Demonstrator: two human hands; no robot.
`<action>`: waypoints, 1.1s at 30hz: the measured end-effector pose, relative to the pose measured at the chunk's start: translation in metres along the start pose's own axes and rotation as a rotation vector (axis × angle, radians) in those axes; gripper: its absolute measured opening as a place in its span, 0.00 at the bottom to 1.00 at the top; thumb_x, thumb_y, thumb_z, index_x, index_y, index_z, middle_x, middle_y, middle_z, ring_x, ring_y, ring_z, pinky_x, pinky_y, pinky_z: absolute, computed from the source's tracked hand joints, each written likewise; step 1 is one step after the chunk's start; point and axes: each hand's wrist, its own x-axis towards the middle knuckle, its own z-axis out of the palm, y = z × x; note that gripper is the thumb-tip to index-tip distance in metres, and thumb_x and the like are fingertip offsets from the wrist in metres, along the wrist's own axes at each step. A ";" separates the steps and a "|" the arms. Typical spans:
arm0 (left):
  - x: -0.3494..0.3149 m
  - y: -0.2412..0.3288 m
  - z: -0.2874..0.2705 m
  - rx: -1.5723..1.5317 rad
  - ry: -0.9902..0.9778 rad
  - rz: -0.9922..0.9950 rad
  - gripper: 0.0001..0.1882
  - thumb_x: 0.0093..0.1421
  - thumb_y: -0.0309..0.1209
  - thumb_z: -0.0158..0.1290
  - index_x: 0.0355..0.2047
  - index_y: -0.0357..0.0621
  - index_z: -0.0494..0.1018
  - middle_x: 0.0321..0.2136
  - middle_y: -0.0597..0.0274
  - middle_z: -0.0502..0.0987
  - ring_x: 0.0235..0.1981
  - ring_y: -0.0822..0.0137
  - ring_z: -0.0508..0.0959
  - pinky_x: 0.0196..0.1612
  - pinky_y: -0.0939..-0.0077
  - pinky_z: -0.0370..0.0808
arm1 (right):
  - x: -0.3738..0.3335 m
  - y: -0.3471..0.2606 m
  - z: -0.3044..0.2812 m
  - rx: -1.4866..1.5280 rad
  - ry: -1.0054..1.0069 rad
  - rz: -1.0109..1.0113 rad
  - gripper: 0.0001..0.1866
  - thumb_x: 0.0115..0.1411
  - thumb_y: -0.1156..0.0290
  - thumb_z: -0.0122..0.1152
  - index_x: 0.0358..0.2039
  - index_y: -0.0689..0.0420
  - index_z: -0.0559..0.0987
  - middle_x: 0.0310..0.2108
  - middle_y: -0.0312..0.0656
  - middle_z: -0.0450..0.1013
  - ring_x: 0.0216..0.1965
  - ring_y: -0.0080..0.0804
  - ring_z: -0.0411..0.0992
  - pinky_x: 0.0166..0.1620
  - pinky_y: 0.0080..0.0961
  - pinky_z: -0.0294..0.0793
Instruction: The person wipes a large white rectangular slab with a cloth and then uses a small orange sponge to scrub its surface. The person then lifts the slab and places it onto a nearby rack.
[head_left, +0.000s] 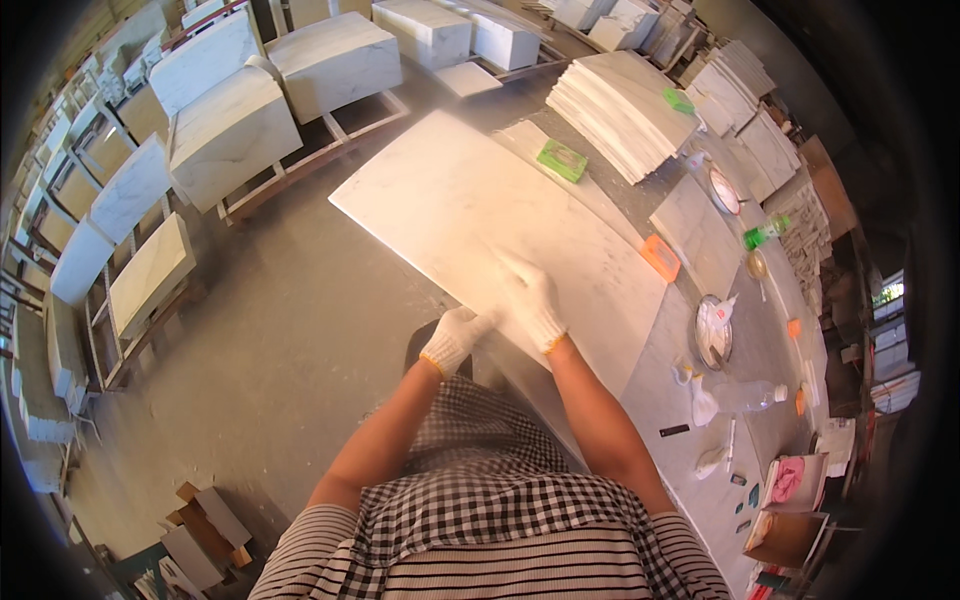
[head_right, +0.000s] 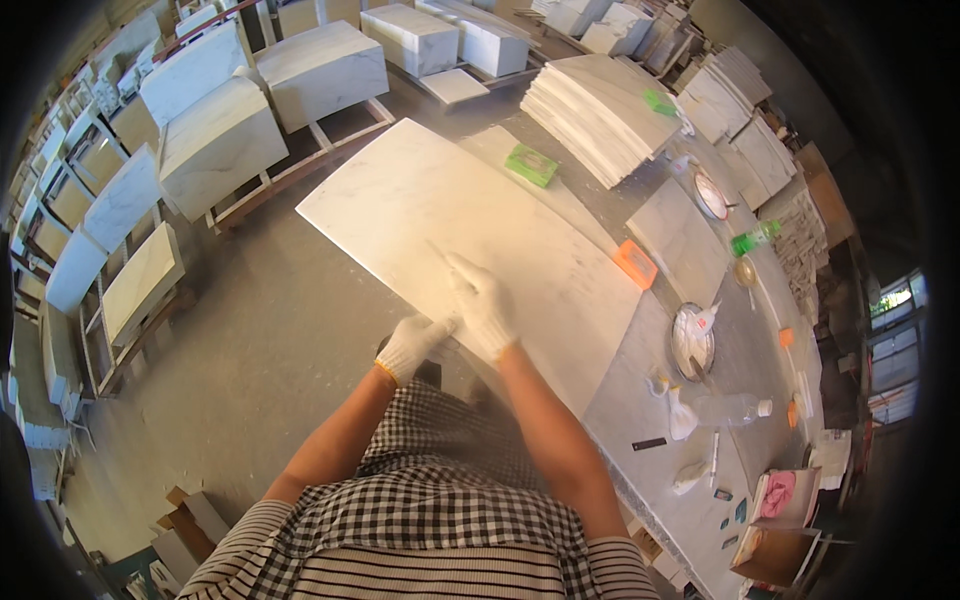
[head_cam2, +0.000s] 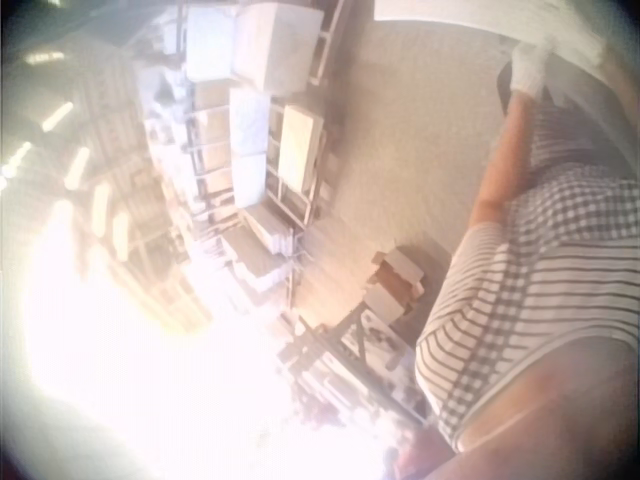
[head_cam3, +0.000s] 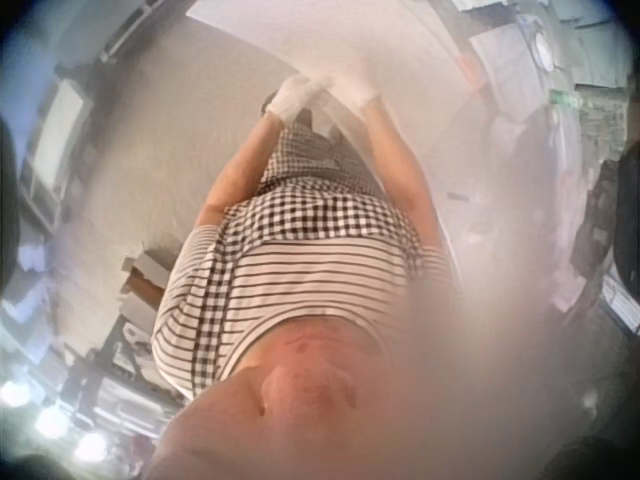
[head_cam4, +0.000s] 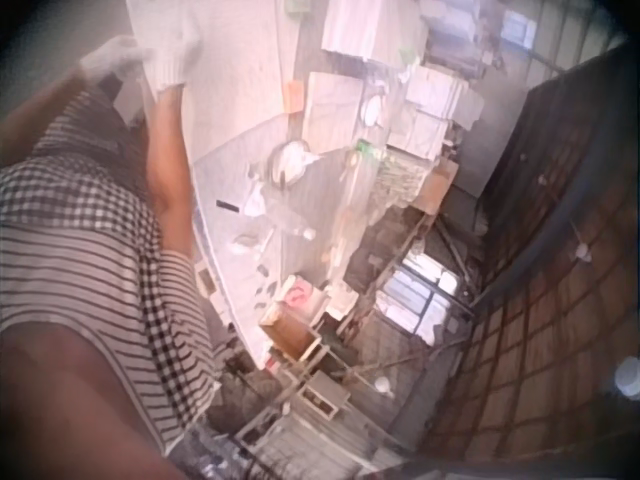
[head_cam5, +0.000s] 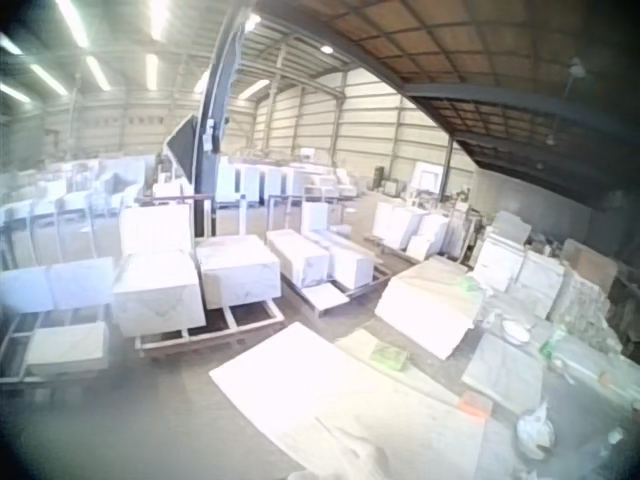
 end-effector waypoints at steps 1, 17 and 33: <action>-0.001 0.001 0.001 0.008 0.009 0.005 0.25 0.62 0.47 0.56 0.36 0.29 0.77 0.29 0.52 0.81 0.29 0.66 0.80 0.35 0.72 0.78 | -0.003 0.009 -0.009 0.026 0.082 -0.008 0.18 0.66 0.67 0.55 0.54 0.57 0.78 0.49 0.50 0.78 0.45 0.33 0.78 0.49 0.25 0.75; 0.005 -0.001 0.001 0.003 0.027 -0.073 0.20 0.64 0.42 0.54 0.32 0.32 0.74 0.23 0.53 0.79 0.22 0.65 0.80 0.25 0.73 0.79 | -0.146 0.094 -0.280 -1.049 0.813 0.665 0.19 0.62 0.53 0.48 0.37 0.51 0.83 0.38 0.51 0.78 0.41 0.52 0.76 0.45 0.44 0.73; 0.001 0.005 0.001 0.038 0.049 -0.118 0.25 0.60 0.47 0.59 0.32 0.31 0.74 0.23 0.51 0.79 0.21 0.65 0.79 0.24 0.72 0.77 | -0.049 0.191 -0.382 -0.923 0.685 0.855 0.33 0.65 0.43 0.40 0.38 0.58 0.84 0.39 0.56 0.79 0.44 0.56 0.77 0.46 0.50 0.75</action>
